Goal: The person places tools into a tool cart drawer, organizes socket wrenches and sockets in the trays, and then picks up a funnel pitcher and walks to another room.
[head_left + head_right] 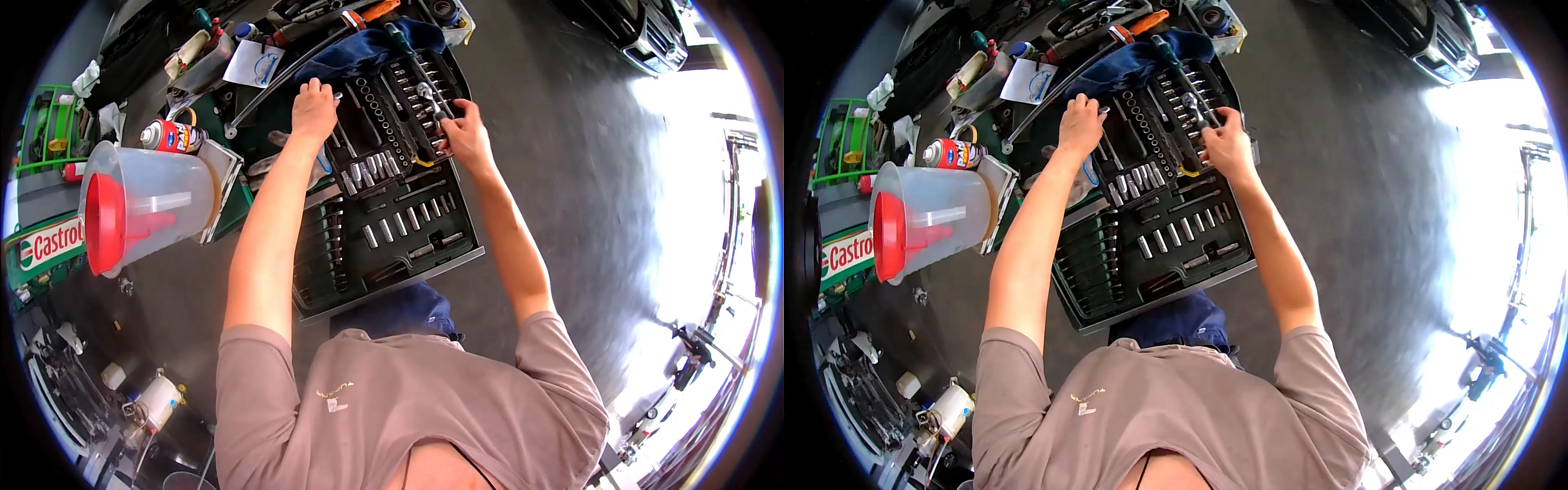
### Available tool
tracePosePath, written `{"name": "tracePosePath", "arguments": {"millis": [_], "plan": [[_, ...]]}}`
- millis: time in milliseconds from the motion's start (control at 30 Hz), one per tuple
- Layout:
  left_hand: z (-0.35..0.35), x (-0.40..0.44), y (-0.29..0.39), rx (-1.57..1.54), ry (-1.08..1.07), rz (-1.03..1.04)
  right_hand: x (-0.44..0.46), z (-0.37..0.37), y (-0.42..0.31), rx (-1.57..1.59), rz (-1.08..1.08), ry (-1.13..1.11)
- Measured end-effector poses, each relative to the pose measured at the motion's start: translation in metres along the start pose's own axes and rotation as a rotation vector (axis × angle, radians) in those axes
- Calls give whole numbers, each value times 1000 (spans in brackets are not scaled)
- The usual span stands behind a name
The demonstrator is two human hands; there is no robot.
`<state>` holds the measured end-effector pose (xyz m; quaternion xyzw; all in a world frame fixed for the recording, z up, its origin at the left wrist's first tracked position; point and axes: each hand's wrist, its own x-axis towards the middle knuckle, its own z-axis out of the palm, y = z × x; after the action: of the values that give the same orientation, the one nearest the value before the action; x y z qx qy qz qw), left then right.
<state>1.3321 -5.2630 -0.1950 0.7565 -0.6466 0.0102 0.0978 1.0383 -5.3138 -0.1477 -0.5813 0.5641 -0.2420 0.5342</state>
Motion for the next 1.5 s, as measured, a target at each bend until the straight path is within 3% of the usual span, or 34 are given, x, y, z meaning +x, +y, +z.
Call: {"name": "tracePosePath", "arguments": {"millis": [133,267,333,400,467,600,667,733,800,867,933,1000,1067,1133,1167,1200,1267,1300,1400,1467,1500], "plan": [[-1,-9,-2,-216,172,-27,-30,-7,-9,-108,-251,222],[-18,-33,-20,-491,323,-205,-50,-5,-12,250,-161,205],[-25,-56,-33,-787,259,-460,-50,11,-3,452,-115,155],[-21,-95,-64,-1609,53,-710,-48,42,-10,593,-27,67],[-39,-139,-42,-1959,196,-798,-33,75,-10,669,15,10],[-52,-235,12,-2087,78,-914,-8,124,-2,707,-45,-48],[-39,-287,32,-2011,-78,-886,-18,117,-11,325,-88,-186],[-20,-336,48,-1899,-184,-1014,-33,104,-19,-297,-523,82],[-14,-365,67,-1803,-287,-1046,-49,87,-22,-266,-591,227],[-12,-372,88,-1709,-397,-1059,-80,71,-6,-214,-438,17],[-3,-364,111,-1602,-483,-969,-126,72,37,-307,-426,-222],[10,-347,137,-1539,-493,-837,-170,71,86,-362,-56,-597],[20,-322,157,-1407,-491,-520,-190,67,130,58,581,-766],[36,-310,170,-998,-322,-216,-190,65,188,128,561,-455],[42,-307,174,-935,-393,-252,-179,70,263,-246,236,-294],[45,-303,173,-1024,-440,-326,-174,67,269,-387,69,-107],[51,-302,168,-1200,-549,-476,-159,56,268,-690,-63,-20],[75,-314,159,-1262,-568,-518,-157,48,236,-710,25,-103],[75,-323,123,-1374,-622,-638,-148,36,196,-771,-124,-88],[85,-336,95,-1470,-553,-711,-130,27,191,-606,-241,89],[52,-323,90,-1453,-571,-791,-114,20,191,-497,-222,151]]}}
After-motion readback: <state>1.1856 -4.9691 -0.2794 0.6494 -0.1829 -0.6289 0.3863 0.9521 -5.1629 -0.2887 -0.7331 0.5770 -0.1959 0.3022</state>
